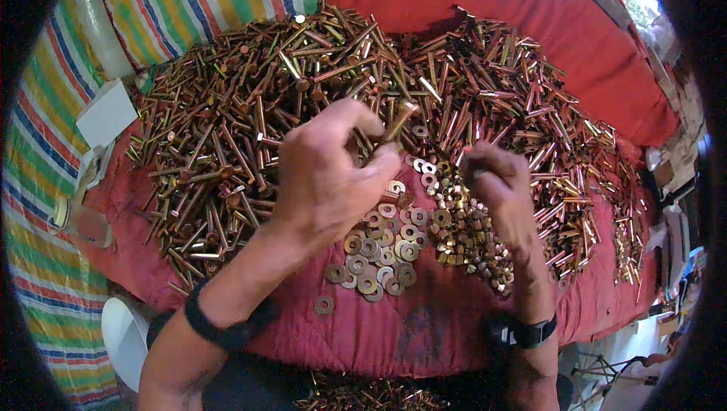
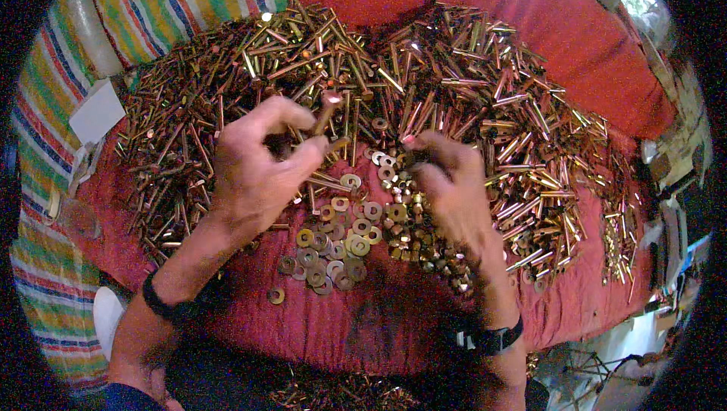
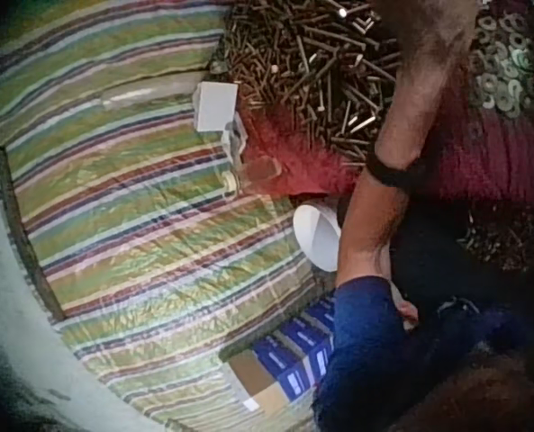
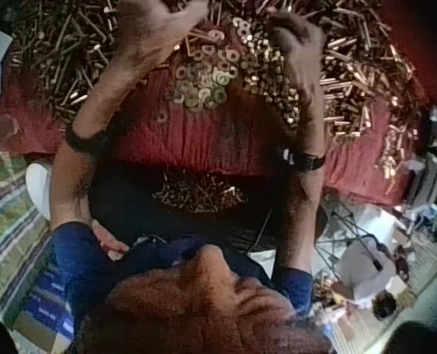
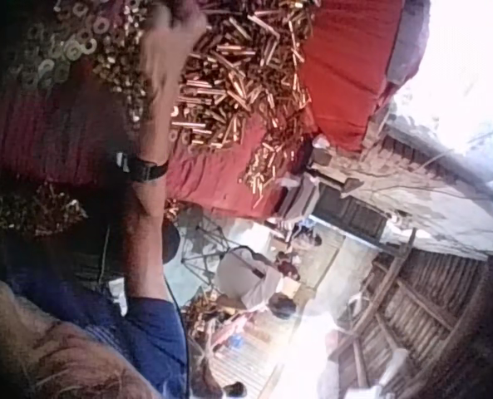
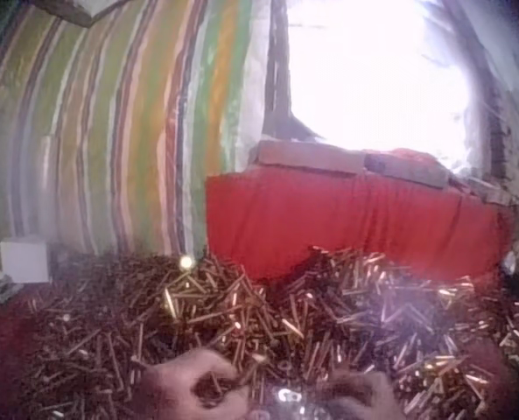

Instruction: The person sits on the floor and repeatedly picks up brass-colored cylindrical pins, washers, and nuts from a large pile. They thread the components together by hand and place the assembled units into a separate pile on the red cloth.

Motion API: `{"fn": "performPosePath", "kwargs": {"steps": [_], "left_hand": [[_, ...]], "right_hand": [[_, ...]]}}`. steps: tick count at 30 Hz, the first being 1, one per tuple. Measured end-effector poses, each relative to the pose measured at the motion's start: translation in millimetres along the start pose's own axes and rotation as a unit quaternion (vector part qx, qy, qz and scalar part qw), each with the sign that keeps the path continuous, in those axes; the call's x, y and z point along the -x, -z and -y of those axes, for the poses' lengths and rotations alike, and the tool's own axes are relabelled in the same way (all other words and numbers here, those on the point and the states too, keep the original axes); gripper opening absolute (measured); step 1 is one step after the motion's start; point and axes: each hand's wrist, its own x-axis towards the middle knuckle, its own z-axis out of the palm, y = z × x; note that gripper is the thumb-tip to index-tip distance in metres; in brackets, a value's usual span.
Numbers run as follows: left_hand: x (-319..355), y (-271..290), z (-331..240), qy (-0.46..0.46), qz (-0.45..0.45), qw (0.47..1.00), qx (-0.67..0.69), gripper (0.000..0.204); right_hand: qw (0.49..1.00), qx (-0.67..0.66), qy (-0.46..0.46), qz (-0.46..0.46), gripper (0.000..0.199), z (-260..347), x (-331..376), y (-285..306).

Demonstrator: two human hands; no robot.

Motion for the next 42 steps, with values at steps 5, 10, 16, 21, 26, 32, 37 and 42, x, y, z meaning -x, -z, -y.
{"fn": "performPosePath", "kwargs": {"steps": [5, 10, 16, 21, 26, 32, 37, 42], "left_hand": [[47.4, 50.1, -17.0, 0.214, 0.064, 0.924, 0.311, 0.015], [92.2, 52.8, -9.0, 0.220, 0.126, 0.946, 0.200, 0.010], [112.3, 44.5, -2.9, 0.354, 0.113, 0.836, 0.403, 0.009], [112.1, 49.4, 3.4, 0.380, 0.132, 0.811, 0.425, 0.011], [113.1, 48.5, 8.2, 0.358, 0.115, 0.818, 0.435, 0.012], [116.6, 48.9, 2.7, 0.281, 0.112, 0.903, 0.304, 0.015], [118.5, 50.8, -1.9, 0.068, 0.069, 0.992, 0.085, 0.016], [123.7, 43.3, 1.9, 0.000, 0.034, 0.996, 0.087, 0.012]], "right_hand": [[0.962, 0.234, 0.063, 0.126, 0.043, -5.0, 12.6, -18.4], [0.904, 0.365, 0.183, 0.128, 0.038, -18.6, 19.4, -26.3], [0.977, 0.164, -0.009, 0.136, 0.044, -12.1, 26.0, -27.7], [0.984, -0.073, -0.073, 0.142, 0.044, 9.2, 37.1, -46.7], [0.982, -0.062, -0.074, 0.163, 0.042, 32.5, 43.3, -59.2], [0.981, 0.046, 0.080, 0.171, 0.040, 43.0, 53.8, -73.7], [0.979, 0.044, 0.086, 0.182, 0.045, 46.0, 58.2, -74.5], [0.965, 0.071, 0.164, 0.193, 0.053, 44.6, 69.3, -77.3]]}}
